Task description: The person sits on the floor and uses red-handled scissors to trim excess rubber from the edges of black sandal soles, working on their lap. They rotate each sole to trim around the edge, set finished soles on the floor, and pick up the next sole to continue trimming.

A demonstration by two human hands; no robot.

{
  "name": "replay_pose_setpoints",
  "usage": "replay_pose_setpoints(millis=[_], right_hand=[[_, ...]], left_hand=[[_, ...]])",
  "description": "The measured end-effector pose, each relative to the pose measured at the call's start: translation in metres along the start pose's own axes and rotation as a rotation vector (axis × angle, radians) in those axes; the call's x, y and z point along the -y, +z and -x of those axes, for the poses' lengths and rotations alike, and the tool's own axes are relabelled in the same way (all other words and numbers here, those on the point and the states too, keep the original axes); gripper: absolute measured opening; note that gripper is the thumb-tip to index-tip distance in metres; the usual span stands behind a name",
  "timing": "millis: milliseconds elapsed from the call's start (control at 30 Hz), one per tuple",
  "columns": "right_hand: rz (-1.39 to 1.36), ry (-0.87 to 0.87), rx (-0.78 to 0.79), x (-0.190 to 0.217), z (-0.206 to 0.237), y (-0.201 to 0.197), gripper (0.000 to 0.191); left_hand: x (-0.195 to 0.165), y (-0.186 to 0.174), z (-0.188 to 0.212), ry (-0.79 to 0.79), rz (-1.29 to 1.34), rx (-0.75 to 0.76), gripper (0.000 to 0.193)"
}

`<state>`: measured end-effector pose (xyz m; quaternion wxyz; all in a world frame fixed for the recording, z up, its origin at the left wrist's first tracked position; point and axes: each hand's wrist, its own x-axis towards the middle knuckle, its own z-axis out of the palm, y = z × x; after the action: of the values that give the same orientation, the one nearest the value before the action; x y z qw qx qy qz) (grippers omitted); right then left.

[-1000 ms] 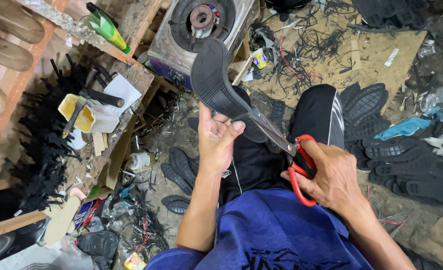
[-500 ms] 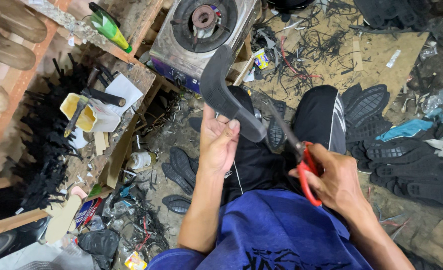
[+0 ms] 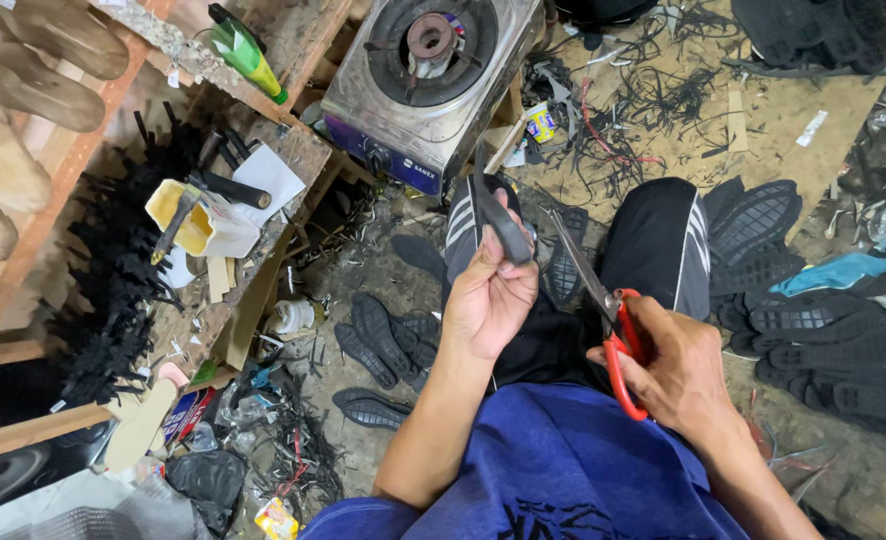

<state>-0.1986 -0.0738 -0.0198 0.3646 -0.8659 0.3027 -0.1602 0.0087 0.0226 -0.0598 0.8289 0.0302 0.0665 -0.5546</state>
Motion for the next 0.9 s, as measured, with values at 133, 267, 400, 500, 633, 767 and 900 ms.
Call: replay_pose_setpoints(millis=[133, 267, 400, 500, 633, 767, 900], right_hand=[[0.046, -0.033, 0.029, 0.001, -0.002, 0.000, 0.057], [0.052, -0.071, 0.049, 0.002, -0.004, 0.001, 0.060], [-0.020, -0.053, 0.063, 0.001, -0.004, 0.002, 0.060], [-0.021, 0.058, 0.102, 0.001, -0.004, 0.003, 0.056], [-0.083, 0.067, 0.111, 0.003, -0.005, 0.001, 0.051], [-0.063, -0.074, 0.054, 0.008, -0.006, -0.001, 0.051], [-0.113, 0.010, 0.108, 0.008, -0.006, -0.001, 0.046]], left_hand=[[0.000, 0.003, 0.001, -0.029, 0.077, 0.001, 0.055], [0.004, 0.004, 0.001, -0.047, 0.087, -0.010, 0.054], [0.014, 0.000, 0.002, -0.008, -0.038, -0.063, 0.054], [0.017, -0.005, 0.005, -0.037, -0.051, -0.014, 0.049], [0.015, -0.011, 0.004, 0.006, -0.071, -0.061, 0.046], [0.013, -0.008, 0.004, 0.055, -0.137, -0.058, 0.048], [0.012, 0.001, 0.004, 0.101, -0.150, -0.127, 0.057]])
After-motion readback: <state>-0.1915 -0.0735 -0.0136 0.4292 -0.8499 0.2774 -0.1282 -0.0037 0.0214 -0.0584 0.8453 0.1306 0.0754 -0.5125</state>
